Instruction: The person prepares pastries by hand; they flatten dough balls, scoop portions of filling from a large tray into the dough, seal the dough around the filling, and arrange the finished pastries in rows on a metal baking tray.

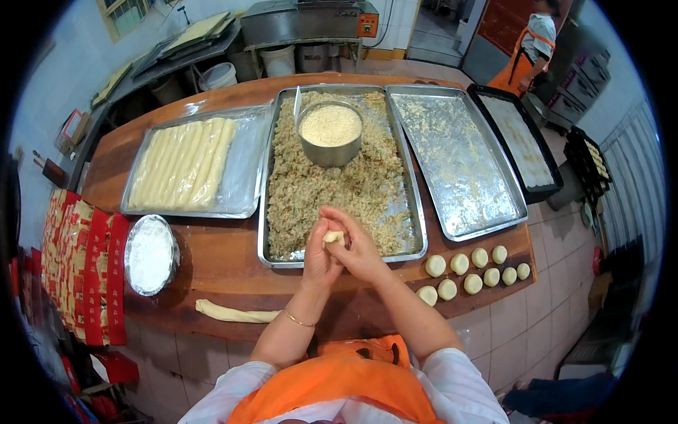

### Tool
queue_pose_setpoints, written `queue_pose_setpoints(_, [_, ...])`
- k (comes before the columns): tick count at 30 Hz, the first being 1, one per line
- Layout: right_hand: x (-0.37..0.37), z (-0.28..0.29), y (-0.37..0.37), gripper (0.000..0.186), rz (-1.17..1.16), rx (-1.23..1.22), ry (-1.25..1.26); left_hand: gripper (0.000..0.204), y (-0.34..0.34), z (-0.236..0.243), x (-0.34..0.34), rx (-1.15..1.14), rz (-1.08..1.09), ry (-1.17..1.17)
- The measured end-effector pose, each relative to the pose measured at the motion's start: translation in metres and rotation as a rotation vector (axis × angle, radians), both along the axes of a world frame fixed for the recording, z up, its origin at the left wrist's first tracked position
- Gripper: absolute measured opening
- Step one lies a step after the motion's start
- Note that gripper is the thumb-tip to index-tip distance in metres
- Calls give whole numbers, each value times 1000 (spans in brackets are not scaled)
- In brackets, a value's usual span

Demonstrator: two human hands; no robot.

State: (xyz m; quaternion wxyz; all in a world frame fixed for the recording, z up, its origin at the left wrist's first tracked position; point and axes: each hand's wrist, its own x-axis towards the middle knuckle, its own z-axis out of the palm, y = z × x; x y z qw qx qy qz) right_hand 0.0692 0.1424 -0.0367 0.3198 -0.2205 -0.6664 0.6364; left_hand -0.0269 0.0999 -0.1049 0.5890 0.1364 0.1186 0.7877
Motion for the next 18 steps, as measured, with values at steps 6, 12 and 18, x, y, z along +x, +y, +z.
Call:
queue_pose_setpoints(6, [3, 3, -1, 59, -7, -35, -95, 27, -3, 28, 13, -326, 95, -144])
queue_pose_setpoints(12, [12, 23, 6, 74, 90, -357, 165, 50, -21, 45, -4, -90, -126, 103])
queue_pose_setpoints(18, [11, 10, -7, 69, 87, -155, 13, 28, -16, 35, 11, -241, -19, -31])
